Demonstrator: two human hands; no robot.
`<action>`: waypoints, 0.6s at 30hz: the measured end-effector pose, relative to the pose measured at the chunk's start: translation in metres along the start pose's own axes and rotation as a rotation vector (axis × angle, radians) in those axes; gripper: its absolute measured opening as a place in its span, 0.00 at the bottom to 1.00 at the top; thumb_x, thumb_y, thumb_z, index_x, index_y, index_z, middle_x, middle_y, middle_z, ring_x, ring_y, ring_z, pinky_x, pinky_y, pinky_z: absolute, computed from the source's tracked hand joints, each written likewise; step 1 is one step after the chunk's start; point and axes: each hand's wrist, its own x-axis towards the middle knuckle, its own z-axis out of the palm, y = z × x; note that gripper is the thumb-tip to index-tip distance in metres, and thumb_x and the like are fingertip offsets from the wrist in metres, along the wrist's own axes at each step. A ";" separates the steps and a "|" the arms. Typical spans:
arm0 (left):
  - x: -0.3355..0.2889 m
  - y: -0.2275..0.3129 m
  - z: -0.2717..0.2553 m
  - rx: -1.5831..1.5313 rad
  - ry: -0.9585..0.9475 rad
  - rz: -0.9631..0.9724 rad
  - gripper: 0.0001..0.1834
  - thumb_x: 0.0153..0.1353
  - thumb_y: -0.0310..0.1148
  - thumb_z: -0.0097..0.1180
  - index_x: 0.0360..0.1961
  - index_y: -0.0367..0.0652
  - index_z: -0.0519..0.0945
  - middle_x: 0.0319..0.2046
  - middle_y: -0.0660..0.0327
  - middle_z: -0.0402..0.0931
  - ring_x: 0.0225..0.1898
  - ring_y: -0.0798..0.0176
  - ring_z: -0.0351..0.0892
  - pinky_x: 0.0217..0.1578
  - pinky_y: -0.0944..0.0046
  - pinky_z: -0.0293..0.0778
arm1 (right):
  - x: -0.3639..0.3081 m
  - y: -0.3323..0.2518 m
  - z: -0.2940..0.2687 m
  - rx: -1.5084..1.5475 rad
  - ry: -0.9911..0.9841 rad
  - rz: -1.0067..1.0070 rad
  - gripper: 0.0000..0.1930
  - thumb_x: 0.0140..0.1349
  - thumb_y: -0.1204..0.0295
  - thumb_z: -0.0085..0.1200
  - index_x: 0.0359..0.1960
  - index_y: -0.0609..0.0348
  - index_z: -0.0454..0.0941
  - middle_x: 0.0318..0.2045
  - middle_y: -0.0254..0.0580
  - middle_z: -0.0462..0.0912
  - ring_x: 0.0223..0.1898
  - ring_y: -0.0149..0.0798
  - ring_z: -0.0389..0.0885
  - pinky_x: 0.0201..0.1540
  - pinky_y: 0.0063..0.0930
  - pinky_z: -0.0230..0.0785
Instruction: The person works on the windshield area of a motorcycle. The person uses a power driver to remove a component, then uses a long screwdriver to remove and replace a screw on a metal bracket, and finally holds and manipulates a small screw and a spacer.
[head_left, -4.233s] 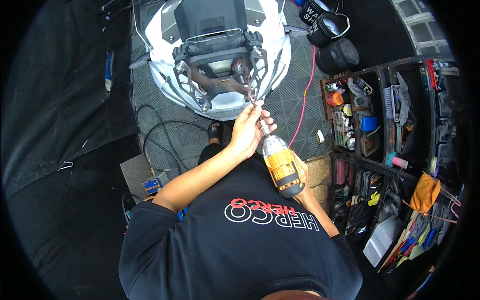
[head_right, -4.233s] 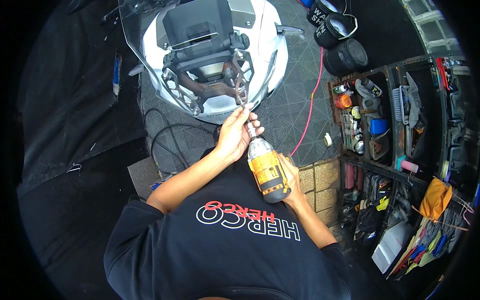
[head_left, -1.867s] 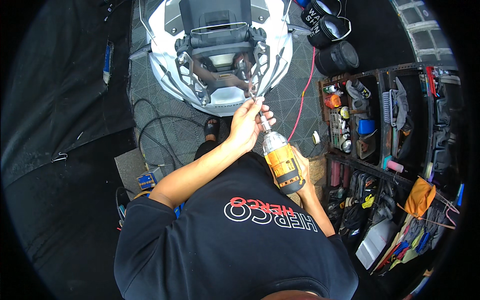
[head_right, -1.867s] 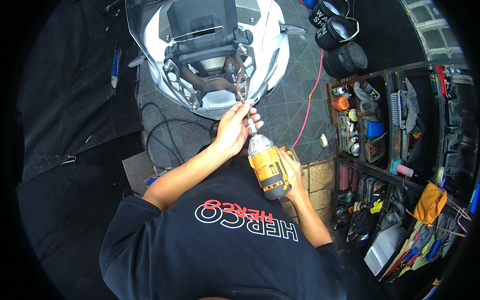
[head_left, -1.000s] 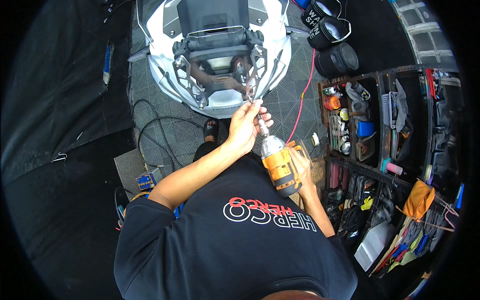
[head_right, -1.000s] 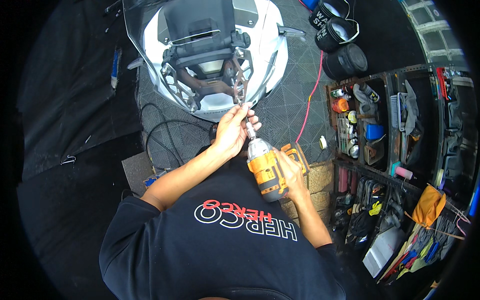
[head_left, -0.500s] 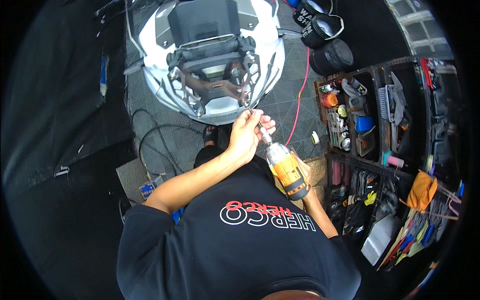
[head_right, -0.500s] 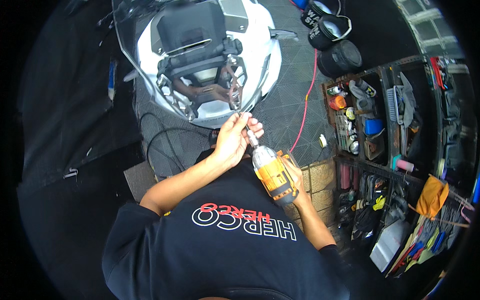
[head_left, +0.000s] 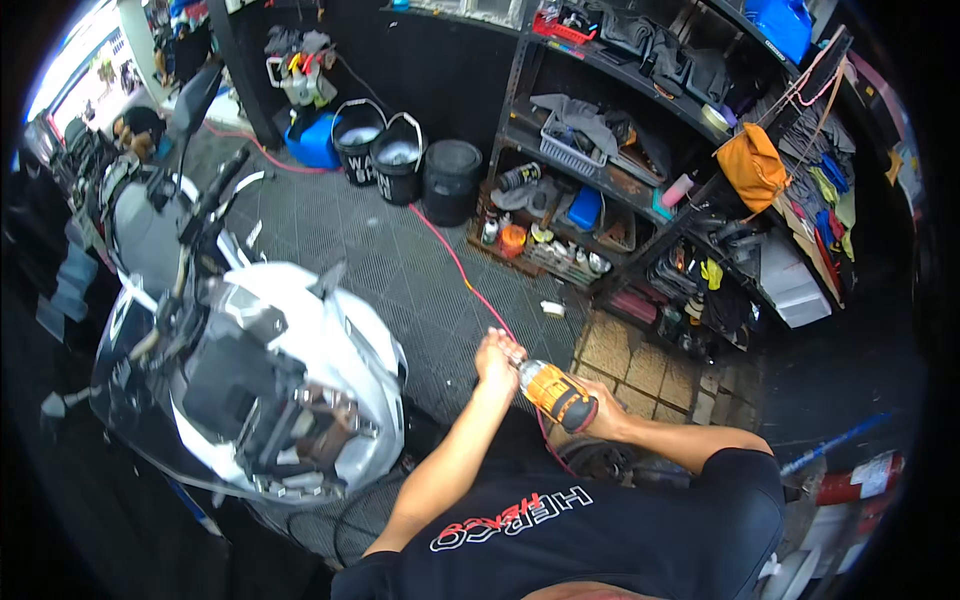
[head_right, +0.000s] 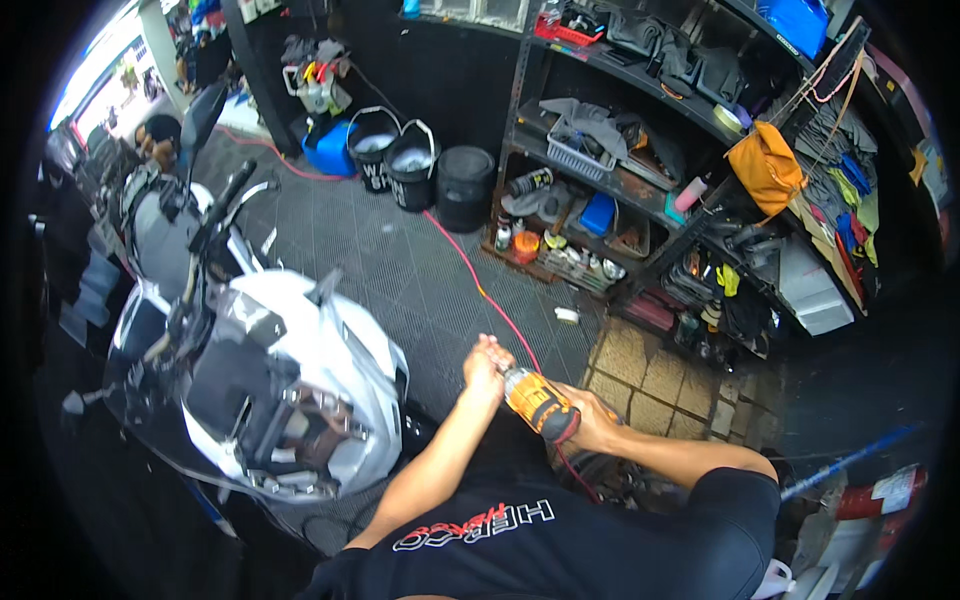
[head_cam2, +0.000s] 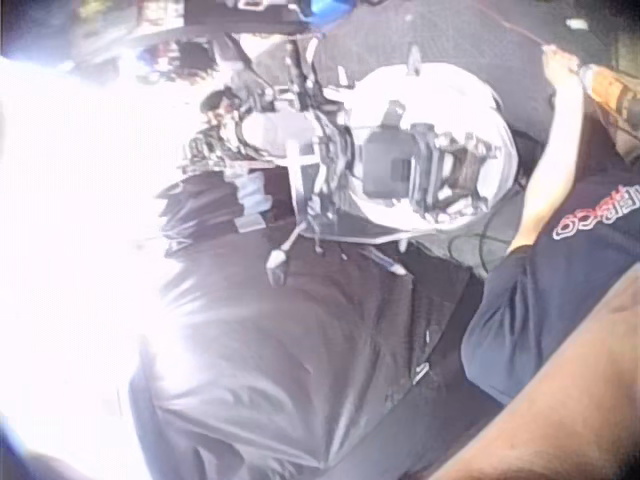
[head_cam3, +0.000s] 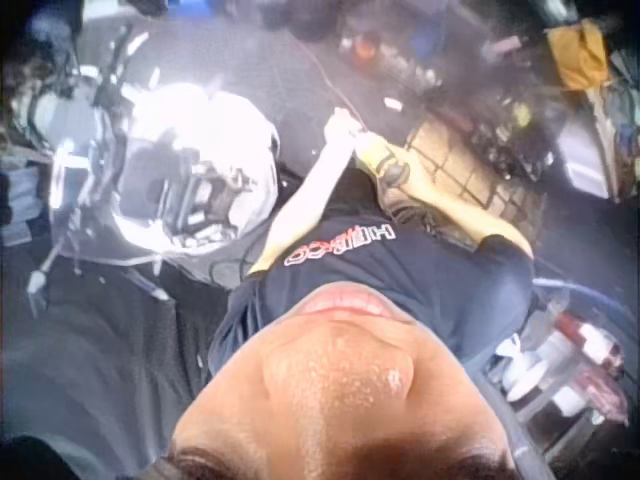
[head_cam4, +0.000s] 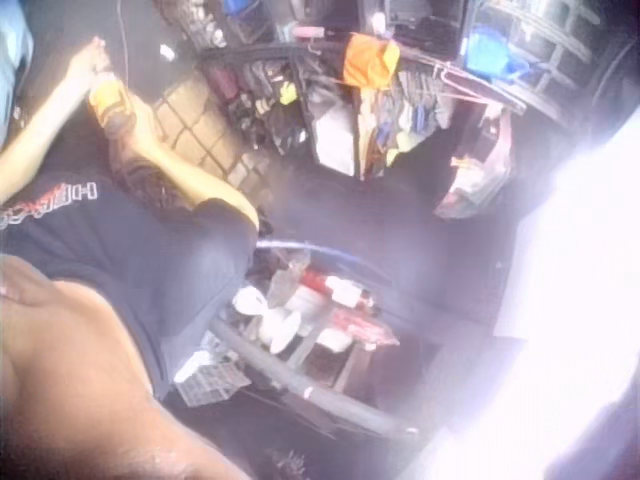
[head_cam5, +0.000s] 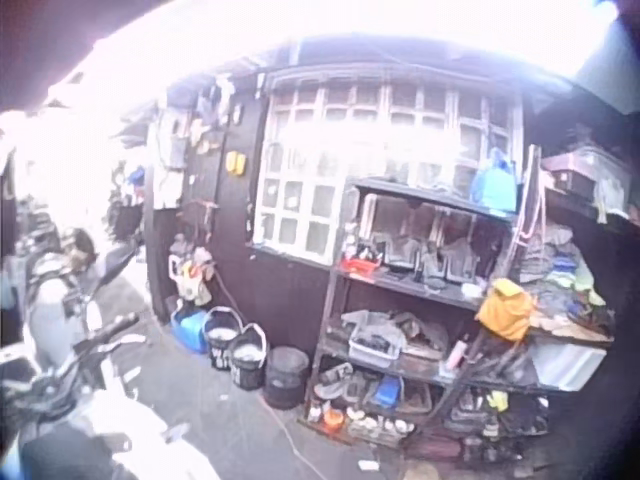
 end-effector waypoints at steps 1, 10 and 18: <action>0.020 -0.011 0.002 -0.008 0.017 -0.005 0.14 0.73 0.38 0.45 0.32 0.40 0.70 0.14 0.68 0.58 0.13 0.70 0.57 0.15 0.66 0.61 | 0.005 0.014 -0.008 -0.023 0.008 0.012 0.35 0.52 0.74 0.66 0.63 0.67 0.67 0.58 0.57 0.75 0.56 0.54 0.78 0.58 0.39 0.72; 0.233 -0.078 0.040 -0.016 0.291 -0.193 0.18 0.75 0.40 0.40 0.26 0.46 0.67 0.14 0.68 0.59 0.12 0.69 0.56 0.14 0.66 0.56 | 0.097 0.157 -0.098 0.016 0.003 0.193 0.36 0.45 0.78 0.67 0.61 0.70 0.69 0.47 0.62 0.81 0.45 0.57 0.84 0.47 0.41 0.78; 0.304 -0.107 0.106 -0.091 0.280 -0.158 0.14 0.70 0.32 0.38 0.25 0.45 0.68 0.14 0.67 0.60 0.11 0.70 0.57 0.11 0.68 0.57 | 0.125 0.247 -0.123 0.012 0.084 0.232 0.28 0.48 0.78 0.63 0.55 0.65 0.74 0.43 0.59 0.83 0.41 0.53 0.85 0.43 0.40 0.77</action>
